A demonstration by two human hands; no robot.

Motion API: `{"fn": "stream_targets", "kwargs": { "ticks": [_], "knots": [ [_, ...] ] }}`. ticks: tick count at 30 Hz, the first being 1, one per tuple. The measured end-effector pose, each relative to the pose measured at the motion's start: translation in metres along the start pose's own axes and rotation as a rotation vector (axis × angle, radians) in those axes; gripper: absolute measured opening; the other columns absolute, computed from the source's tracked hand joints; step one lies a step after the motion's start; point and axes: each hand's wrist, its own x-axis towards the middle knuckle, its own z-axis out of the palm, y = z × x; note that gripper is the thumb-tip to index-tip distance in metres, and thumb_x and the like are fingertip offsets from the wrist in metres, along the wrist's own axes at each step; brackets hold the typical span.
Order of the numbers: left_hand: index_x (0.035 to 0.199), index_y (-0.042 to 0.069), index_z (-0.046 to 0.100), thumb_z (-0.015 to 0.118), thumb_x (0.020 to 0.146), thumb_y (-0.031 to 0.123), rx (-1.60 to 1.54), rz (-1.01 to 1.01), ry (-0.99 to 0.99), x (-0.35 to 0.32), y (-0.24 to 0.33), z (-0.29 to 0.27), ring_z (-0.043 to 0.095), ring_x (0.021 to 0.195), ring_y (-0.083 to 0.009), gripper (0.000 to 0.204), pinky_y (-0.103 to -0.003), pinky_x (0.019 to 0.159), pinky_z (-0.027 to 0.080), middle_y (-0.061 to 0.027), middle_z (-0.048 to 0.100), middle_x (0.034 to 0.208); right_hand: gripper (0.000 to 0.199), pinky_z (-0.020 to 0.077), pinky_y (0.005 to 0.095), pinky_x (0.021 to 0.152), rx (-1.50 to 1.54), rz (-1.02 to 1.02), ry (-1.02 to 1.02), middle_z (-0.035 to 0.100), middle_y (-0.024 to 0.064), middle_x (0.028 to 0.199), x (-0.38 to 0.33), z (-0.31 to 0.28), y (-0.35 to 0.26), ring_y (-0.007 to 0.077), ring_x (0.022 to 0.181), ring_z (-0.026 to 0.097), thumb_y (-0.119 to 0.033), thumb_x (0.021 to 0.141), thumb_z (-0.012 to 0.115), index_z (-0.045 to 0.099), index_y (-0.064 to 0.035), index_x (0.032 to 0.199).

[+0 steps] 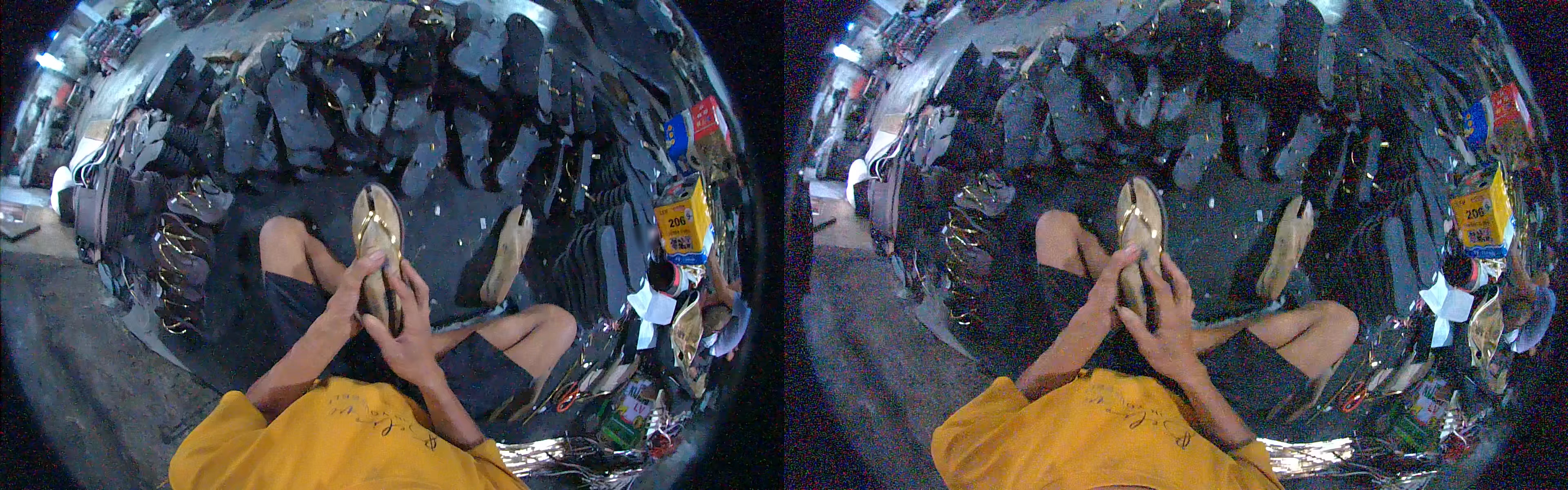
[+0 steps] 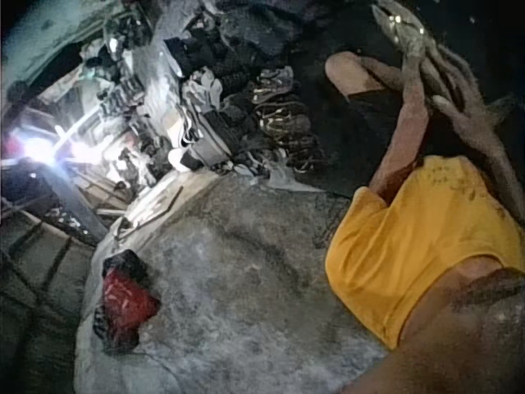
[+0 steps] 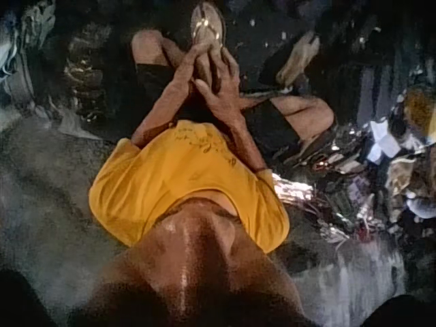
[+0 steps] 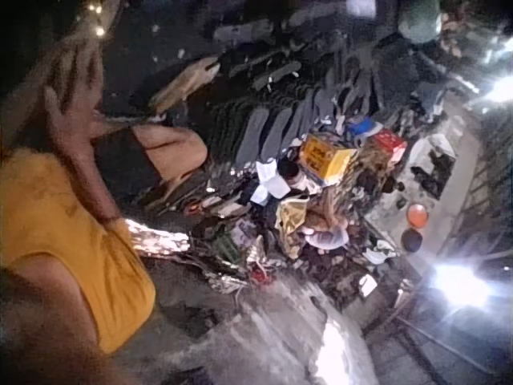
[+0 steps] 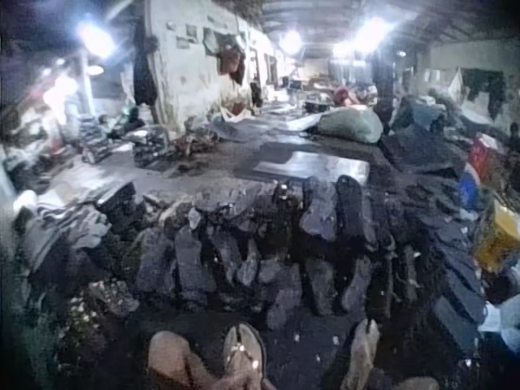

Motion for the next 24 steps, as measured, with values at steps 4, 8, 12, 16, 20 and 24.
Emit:
{"fn": "stream_targets", "kwargs": {
  "ticks": [4, 8, 12, 16, 20, 24],
  "knots": [
    [0.138, 0.006, 0.060, 0.073, 0.093, 0.055, -0.184, -0.038, -0.130, -0.017, -0.009, -0.018, 0.073, 0.107, -0.0245, 0.068, -0.041, 0.093, 0.060, -0.0118, 0.072, 0.122, 0.033, 0.0506, 0.0379, 0.100, 0.605, 0.454, 0.044, 0.071, 0.0131, 0.125, -0.032, -0.013, 0.065, 0.0217, 0.114, 0.066, -0.028, 0.110, 0.060, 0.068, -0.0013, 0.127],
    [0.138, 0.005, 0.063, 0.071, 0.091, 0.064, 0.006, -0.045, -0.096, -0.038, 0.005, -0.001, 0.073, 0.105, -0.0268, 0.076, -0.044, 0.096, 0.059, -0.0137, 0.073, 0.122, 0.039, 0.0534, 0.0354, 0.090, 0.487, 0.508, -0.165, 0.073, 0.0094, 0.104, -0.029, -0.014, 0.075, 0.0170, 0.098, 0.067, -0.037, 0.110, 0.059, 0.070, 0.0007, 0.115],
    [0.138, 0.003, 0.063, 0.071, 0.088, 0.064, -0.134, -0.038, -0.214, -0.030, -0.005, -0.025, 0.073, 0.107, -0.0275, 0.079, -0.042, 0.095, 0.059, -0.0151, 0.074, 0.121, 0.039, 0.0538, 0.0343, 0.073, 1.118, 0.787, -0.052, 0.070, -0.0004, 0.088, -0.023, -0.025, 0.020, 0.0131, 0.077, 0.063, -0.041, 0.104, 0.067, 0.072, -0.0024, 0.103],
    [0.154, 0.001, 0.049, 0.078, 0.080, 0.056, -0.279, -0.021, -0.592, -0.048, -0.004, -0.027, 0.066, 0.122, -0.0260, 0.096, -0.039, 0.104, 0.054, -0.0134, 0.068, 0.134, 0.049, 0.0555, 0.0340, 0.072, 1.249, 0.902, -0.001, 0.073, 0.0025, 0.094, -0.038, -0.036, -0.036, 0.0150, 0.080, 0.066, -0.047, 0.102, 0.064, 0.071, -0.0032, 0.123],
    [0.163, -0.001, 0.028, 0.089, 0.069, 0.050, 0.097, 0.159, -0.584, -0.090, 0.037, 0.039, 0.049, 0.141, -0.0247, 0.123, -0.038, 0.118, 0.039, -0.0133, 0.048, 0.154, 0.050, 0.0571, 0.0338, 0.080, 1.357, 1.049, -0.178, 0.073, 0.0051, 0.107, -0.029, -0.058, -0.023, 0.0165, 0.090, 0.068, -0.046, 0.107, 0.058, 0.066, -0.0032, 0.131],
    [0.159, -0.005, 0.029, 0.090, 0.074, 0.045, 0.318, 0.331, -0.486, -0.072, 0.029, 0.044, 0.048, 0.141, -0.0271, 0.116, -0.039, 0.117, 0.039, -0.0170, 0.049, 0.151, 0.050, 0.0588, 0.0336, 0.087, 1.318, 1.153, 0.045, 0.072, 0.0078, 0.121, -0.015, -0.043, -0.033, 0.0179, 0.100, 0.070, -0.045, 0.112, 0.052, 0.061, -0.0032, 0.139]
  ]
}}
